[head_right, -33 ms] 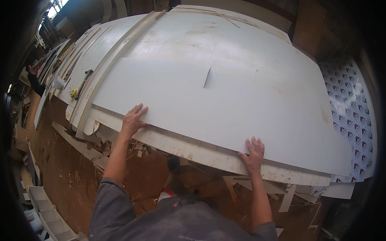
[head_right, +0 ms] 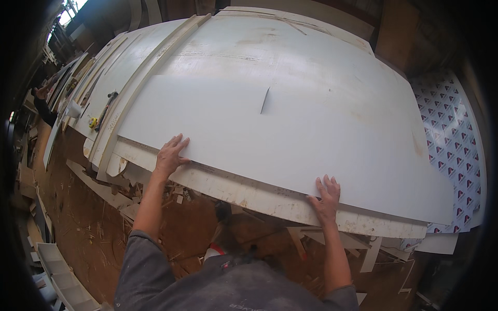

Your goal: The person cuts white boards using a table saw, hammers a wooden strip into place, and handles large plywood sheets in a woodworking shop.

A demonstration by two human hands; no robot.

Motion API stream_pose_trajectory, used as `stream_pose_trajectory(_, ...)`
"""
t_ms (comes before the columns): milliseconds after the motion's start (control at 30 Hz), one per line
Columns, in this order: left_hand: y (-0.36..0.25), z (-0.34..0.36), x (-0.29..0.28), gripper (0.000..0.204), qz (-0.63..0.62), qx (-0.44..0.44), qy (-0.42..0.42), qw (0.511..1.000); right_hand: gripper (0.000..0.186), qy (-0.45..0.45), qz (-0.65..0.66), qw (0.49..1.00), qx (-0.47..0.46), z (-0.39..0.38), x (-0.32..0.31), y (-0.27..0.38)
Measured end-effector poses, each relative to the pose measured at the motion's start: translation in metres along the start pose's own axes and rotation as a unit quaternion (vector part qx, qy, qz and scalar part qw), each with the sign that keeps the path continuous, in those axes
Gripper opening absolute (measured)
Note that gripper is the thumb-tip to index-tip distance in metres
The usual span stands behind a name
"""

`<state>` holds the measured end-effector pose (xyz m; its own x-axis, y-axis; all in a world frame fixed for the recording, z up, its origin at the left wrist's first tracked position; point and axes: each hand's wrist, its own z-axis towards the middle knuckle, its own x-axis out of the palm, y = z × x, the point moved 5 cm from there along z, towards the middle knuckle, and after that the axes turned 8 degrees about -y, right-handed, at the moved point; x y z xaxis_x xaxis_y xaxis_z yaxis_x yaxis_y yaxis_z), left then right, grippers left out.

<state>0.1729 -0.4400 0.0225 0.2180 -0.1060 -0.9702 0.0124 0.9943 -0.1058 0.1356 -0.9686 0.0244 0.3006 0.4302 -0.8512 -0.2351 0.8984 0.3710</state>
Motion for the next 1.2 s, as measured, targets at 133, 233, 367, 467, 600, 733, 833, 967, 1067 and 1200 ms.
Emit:
stream_pose_trajectory(133,-0.007,0.021,0.007,0.078,-0.004,0.008,-0.01,1.0,0.063,-0.002,-0.004,1.0,-0.003,0.014,0.003,-0.01)
stream_pose_trajectory(233,-0.002,0.032,0.012,0.079,-0.012,-0.001,-0.011,1.0,0.063,0.02,-0.006,1.0,0.013,0.026,0.006,-0.01)
stream_pose_trajectory(367,0.0,0.046,0.014,0.081,-0.02,-0.014,0.001,1.0,0.063,0.007,-0.008,1.0,0.005,0.041,0.016,-0.015)
stream_pose_trajectory(467,-0.003,0.06,0.015,0.082,-0.01,-0.022,0.007,1.0,0.063,0.008,0.008,1.0,0.017,0.049,0.017,-0.018)
stream_pose_trajectory(600,-0.001,0.072,0.016,0.083,-0.021,-0.035,0.001,0.999,0.065,0.011,0.016,0.999,0.026,0.064,0.021,-0.018)
stream_pose_trajectory(733,-0.005,0.083,0.015,0.078,-0.03,-0.031,-0.006,0.999,0.067,0.003,0.0,1.0,0.007,0.073,0.026,-0.026)
stream_pose_trajectory(833,-0.006,0.09,0.015,0.078,-0.029,-0.032,-0.007,0.999,0.067,0.003,0.014,1.0,0.011,0.08,0.029,-0.031)
stream_pose_trajectory(967,-0.006,0.102,0.022,0.08,-0.018,-0.033,0.0,0.999,0.064,0.016,0.009,1.0,0.021,0.088,0.028,-0.03)
stream_pose_trajectory(1067,-0.004,0.11,0.031,0.08,-0.015,-0.034,0.007,0.999,0.063,0.012,0.021,0.999,0.025,0.097,0.03,-0.032)
stream_pose_trajectory(1200,-0.004,0.121,0.035,0.08,-0.007,-0.032,0.007,0.999,0.064,0.012,0.018,0.999,0.029,0.11,0.035,-0.035)
